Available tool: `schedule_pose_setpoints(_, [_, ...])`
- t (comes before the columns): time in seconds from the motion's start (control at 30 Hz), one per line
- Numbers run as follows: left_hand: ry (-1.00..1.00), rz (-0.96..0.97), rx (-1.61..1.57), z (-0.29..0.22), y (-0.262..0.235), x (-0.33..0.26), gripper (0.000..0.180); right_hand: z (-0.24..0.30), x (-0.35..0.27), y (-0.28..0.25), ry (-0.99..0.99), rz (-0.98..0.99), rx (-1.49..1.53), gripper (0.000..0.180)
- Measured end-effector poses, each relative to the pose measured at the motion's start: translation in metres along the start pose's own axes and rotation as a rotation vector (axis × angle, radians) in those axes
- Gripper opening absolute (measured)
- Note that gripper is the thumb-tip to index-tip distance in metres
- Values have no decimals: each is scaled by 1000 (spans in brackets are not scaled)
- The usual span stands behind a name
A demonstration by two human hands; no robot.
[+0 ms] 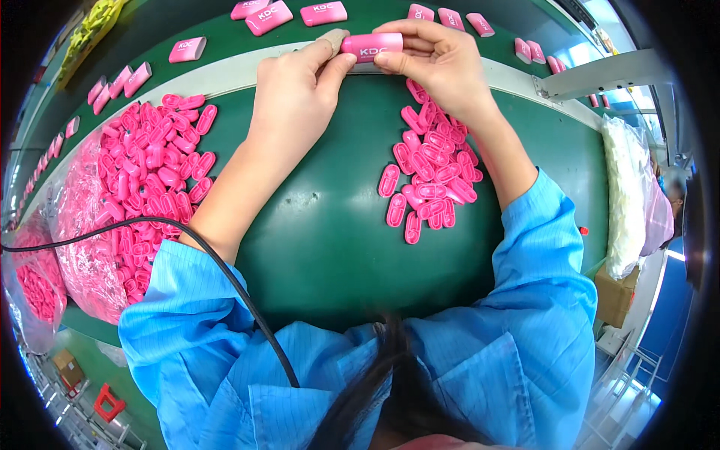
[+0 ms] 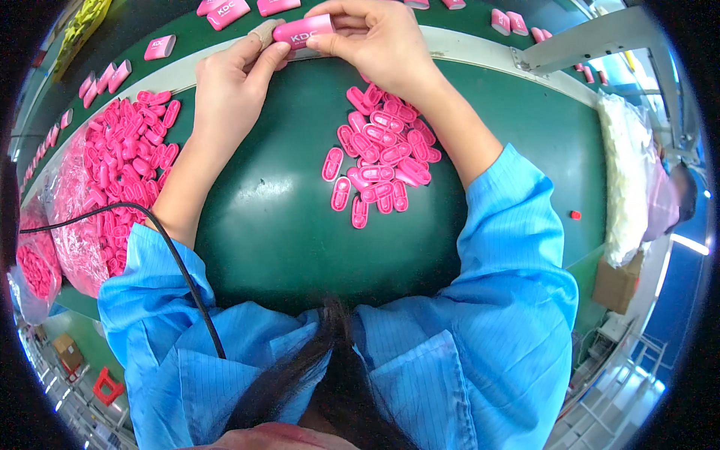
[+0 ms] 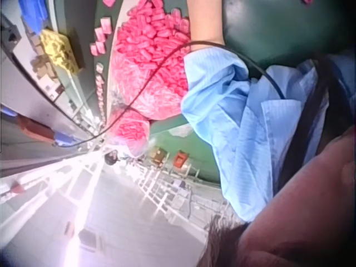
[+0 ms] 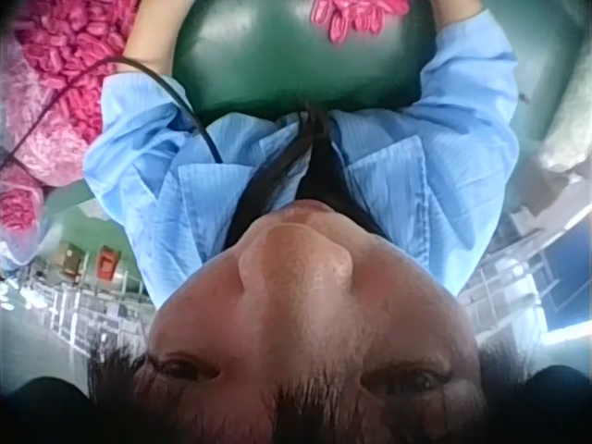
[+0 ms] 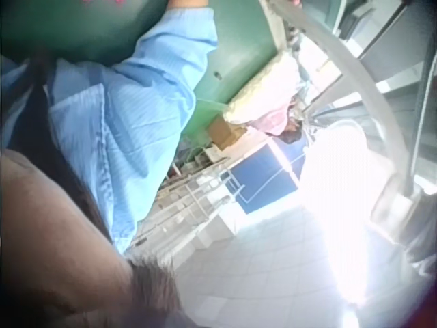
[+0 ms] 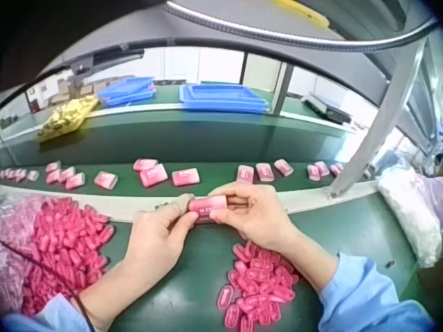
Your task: The person assembles small pink plastic components by hand on a green workbench. They pick up a pink rectangular base and a smaller pink cap, fit them together, and place the finished unit on the table. This repetitive assembly process continues throughout the video.
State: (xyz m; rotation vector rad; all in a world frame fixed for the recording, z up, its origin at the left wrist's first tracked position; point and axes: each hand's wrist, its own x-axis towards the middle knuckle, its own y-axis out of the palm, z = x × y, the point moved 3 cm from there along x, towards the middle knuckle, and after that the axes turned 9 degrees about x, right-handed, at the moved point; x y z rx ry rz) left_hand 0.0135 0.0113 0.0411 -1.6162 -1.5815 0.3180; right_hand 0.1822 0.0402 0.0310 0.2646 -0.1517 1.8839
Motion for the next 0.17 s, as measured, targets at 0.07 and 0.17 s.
schedule_pose_setpoints(0.07, [49,-62,-58,4,0,3,25,2,1,0,16,5,24,31])
schedule_pose_setpoints(0.17, [40,-110,-338,20,11,7,24,2,5,-1,65,10,92,31])
